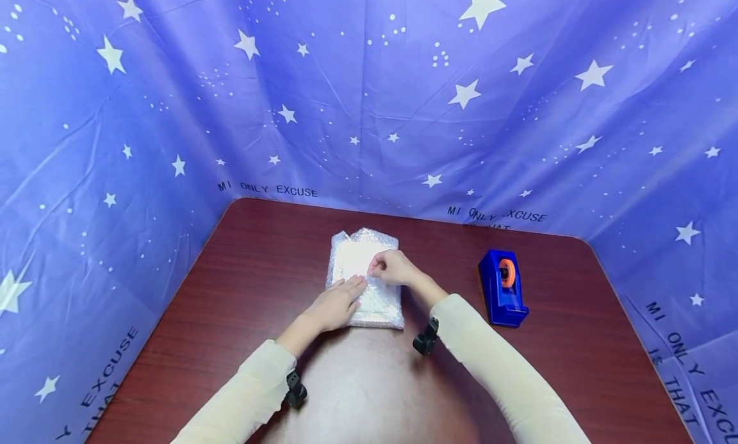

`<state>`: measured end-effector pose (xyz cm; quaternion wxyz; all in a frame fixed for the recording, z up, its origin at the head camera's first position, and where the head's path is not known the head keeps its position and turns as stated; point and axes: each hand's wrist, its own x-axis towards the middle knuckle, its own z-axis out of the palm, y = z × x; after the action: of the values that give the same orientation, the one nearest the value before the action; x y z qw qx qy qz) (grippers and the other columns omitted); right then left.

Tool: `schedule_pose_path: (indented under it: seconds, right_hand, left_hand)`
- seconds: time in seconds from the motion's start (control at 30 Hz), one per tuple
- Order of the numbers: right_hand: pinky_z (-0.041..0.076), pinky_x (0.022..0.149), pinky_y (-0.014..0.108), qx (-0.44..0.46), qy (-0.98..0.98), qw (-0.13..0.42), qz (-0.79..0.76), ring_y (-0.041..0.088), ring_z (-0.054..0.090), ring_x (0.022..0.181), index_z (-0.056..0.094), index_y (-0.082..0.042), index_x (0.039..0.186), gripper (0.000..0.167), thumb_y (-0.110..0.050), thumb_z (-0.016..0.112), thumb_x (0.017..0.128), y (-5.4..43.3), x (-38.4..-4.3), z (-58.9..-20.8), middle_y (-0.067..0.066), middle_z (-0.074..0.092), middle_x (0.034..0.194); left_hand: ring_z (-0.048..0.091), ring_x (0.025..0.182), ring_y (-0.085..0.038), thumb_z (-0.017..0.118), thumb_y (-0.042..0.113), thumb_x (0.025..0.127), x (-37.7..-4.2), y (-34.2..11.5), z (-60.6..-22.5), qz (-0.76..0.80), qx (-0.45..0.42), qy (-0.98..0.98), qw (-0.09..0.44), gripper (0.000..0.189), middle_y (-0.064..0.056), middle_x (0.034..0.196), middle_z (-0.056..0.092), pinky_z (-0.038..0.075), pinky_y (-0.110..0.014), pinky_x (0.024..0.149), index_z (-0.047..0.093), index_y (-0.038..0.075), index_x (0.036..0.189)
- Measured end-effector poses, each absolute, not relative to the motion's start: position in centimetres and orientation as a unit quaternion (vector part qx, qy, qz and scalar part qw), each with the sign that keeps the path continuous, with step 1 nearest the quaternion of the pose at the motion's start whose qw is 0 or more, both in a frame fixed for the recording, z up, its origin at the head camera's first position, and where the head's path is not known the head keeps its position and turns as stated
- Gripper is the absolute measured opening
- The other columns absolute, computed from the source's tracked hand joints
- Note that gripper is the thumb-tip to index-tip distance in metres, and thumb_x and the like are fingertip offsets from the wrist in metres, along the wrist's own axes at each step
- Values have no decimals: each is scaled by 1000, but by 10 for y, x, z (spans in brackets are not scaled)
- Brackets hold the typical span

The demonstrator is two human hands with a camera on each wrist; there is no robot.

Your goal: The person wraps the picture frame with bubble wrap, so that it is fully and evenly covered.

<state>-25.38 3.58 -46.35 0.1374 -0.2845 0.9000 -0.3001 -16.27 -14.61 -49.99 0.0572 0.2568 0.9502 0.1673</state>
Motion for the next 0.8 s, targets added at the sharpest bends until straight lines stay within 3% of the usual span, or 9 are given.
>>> schedule_pose_path:
  seconds: [0.17, 0.33, 0.53, 0.8]
  right_hand:
    - [37, 58, 14, -313, 903, 143, -257, 3, 43, 60, 69, -5, 78, 10, -5, 61, 84, 34, -258, -464, -1, 59, 64]
    - [42, 63, 16, -341, 905, 139, -214, 5, 49, 67, 67, -5, 76, 8, -6, 64, 83, 33, -257, -464, 1, 63, 69]
    - [40, 61, 16, -351, 902, 138, -211, 5, 47, 65, 66, -5, 76, 8, -6, 62, 83, 35, -261, -464, 0, 59, 67]
    - [35, 59, 17, -373, 893, 179, -175, 7, 42, 62, 61, -7, 73, 14, -8, 63, 87, 36, -264, -455, -6, 45, 63]
  left_hand:
    - [35, 145, -28, 47, 21, 99, -162, -146, -501, 168, 257, 950, 53, 50, -13, 154, 37, 26, -45, 122, 40, 1, 145]
    - [34, 145, -27, 47, 21, 99, -162, -146, -501, 172, 256, 950, 55, 51, -12, 155, 36, 25, -45, 122, 39, 2, 145]
    - [33, 145, -30, 48, 21, 99, -160, -147, -499, 174, 252, 951, 47, 50, -13, 155, 35, 26, -46, 122, 40, 3, 145]
    - [28, 147, -33, 48, 25, 99, -159, -149, -498, 164, 242, 956, 41, 48, -17, 157, 31, 25, -45, 122, 43, 11, 145]
